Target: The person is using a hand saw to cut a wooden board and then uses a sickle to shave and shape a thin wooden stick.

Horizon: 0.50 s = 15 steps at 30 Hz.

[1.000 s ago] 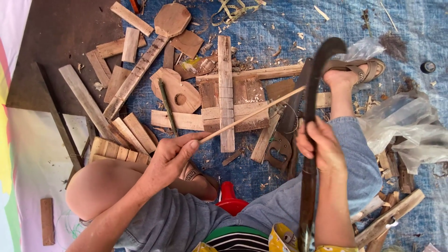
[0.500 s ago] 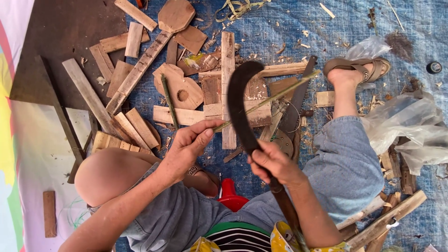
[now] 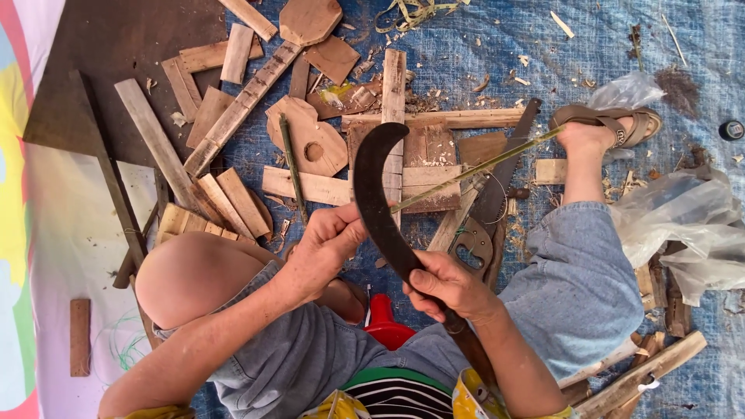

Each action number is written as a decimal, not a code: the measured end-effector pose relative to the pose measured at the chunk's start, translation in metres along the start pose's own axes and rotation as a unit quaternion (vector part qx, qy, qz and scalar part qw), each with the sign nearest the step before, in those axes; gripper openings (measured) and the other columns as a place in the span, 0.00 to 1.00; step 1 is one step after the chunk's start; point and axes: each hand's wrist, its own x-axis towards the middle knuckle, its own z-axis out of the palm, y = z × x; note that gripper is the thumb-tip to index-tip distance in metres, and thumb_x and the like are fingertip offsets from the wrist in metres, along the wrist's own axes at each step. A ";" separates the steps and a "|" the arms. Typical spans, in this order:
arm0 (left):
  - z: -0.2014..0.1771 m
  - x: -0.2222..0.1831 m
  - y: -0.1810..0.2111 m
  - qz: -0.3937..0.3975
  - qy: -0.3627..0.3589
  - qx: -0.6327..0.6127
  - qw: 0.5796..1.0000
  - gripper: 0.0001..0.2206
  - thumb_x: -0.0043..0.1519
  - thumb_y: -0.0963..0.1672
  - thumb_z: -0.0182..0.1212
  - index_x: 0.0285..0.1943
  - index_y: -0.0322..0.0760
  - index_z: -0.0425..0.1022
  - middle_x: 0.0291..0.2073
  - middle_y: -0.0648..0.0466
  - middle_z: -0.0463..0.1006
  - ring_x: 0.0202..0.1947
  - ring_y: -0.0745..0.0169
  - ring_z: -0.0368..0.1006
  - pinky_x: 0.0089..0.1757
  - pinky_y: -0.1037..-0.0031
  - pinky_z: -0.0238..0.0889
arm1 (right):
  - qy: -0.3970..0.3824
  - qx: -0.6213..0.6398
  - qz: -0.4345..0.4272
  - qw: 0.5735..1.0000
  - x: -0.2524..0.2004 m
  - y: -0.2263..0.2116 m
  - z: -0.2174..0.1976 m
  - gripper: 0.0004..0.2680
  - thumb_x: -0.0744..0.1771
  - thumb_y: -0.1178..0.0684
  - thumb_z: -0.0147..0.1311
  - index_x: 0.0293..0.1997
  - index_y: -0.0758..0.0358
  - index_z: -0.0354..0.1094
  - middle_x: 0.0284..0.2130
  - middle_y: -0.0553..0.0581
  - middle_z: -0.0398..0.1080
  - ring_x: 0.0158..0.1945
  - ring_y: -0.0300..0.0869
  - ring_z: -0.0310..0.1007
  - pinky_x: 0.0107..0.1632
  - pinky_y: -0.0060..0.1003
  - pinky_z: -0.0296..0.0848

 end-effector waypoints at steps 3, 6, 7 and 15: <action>0.015 0.003 0.008 -0.005 0.064 0.015 0.998 0.10 0.69 0.42 0.56 0.48 0.30 0.83 0.09 0.62 0.58 0.16 0.81 0.46 0.23 0.89 0.44 | 0.000 -0.024 -0.003 1.000 -0.005 -0.005 -0.001 0.10 0.72 0.57 0.43 0.35 0.74 0.66 0.08 0.57 0.61 0.07 0.39 0.60 0.15 0.28 0.66; 0.013 0.002 0.000 -0.013 0.065 0.036 0.997 0.10 0.69 0.40 0.54 0.49 0.31 0.83 0.09 0.64 0.61 0.17 0.83 0.47 0.23 0.90 0.45 | 0.019 -0.037 0.000 0.999 -0.007 0.020 -0.018 0.11 0.71 0.55 0.43 0.36 0.72 0.67 0.08 0.56 0.63 0.07 0.38 0.61 0.13 0.29 0.62; 0.013 -0.002 0.002 -0.015 0.065 0.038 0.997 0.10 0.69 0.40 0.54 0.49 0.31 0.83 0.09 0.64 0.61 0.17 0.83 0.47 0.23 0.90 0.45 | 0.020 -0.035 -0.001 0.999 -0.009 0.017 -0.024 0.11 0.71 0.55 0.43 0.36 0.72 0.67 0.08 0.56 0.63 0.07 0.38 0.61 0.13 0.29 0.62; 0.010 -0.005 0.004 0.011 0.070 0.024 0.997 0.12 0.68 0.38 0.51 0.52 0.24 0.80 0.07 0.58 0.61 0.14 0.80 0.47 0.25 0.88 0.45 | 0.055 -0.018 -0.013 0.998 -0.013 0.020 -0.037 0.10 0.71 0.53 0.42 0.37 0.69 0.65 0.07 0.53 0.59 0.05 0.37 0.56 0.12 0.29 0.58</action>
